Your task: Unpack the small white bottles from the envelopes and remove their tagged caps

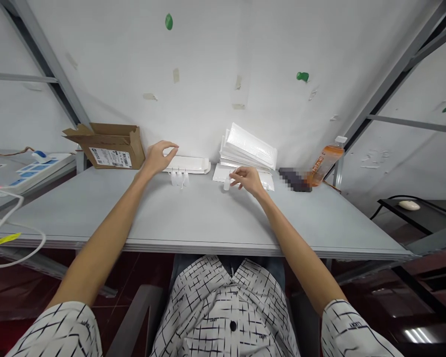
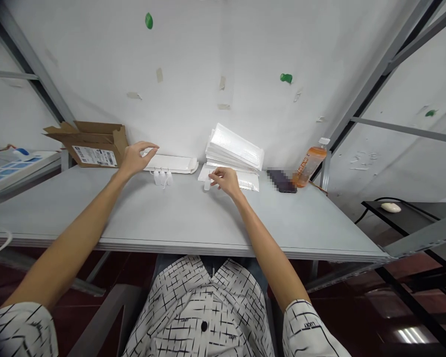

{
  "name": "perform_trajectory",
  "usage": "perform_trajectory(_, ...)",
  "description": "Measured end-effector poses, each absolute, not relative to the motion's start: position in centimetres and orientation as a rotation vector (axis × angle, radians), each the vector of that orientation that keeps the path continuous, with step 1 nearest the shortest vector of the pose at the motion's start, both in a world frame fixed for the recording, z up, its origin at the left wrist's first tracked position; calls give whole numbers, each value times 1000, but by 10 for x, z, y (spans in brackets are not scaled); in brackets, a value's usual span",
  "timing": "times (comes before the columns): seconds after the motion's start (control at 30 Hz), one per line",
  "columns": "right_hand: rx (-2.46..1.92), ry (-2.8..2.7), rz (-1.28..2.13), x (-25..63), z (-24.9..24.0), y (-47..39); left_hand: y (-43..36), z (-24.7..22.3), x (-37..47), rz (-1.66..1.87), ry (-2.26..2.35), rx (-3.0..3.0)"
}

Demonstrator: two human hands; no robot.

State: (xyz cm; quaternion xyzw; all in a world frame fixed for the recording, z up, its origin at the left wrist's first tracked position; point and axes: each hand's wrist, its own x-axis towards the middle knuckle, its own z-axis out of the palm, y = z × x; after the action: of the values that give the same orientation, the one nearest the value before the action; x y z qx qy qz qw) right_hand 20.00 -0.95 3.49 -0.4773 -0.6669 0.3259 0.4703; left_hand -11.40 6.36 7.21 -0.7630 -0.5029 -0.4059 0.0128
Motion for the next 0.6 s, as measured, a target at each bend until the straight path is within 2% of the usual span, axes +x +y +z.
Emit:
perform_trajectory(0.27,-1245,-1785,508,130,16,21,72,41,-147,-1296,-1750,-2264)
perform_trajectory(0.5,-1275,-1816,427,89,13,35,80,25,-158,-907,-1845,-2352)
perform_trajectory(0.6,-1288,-1817,417,83,13,35,82,23,-158,-863,-1851,-2350)
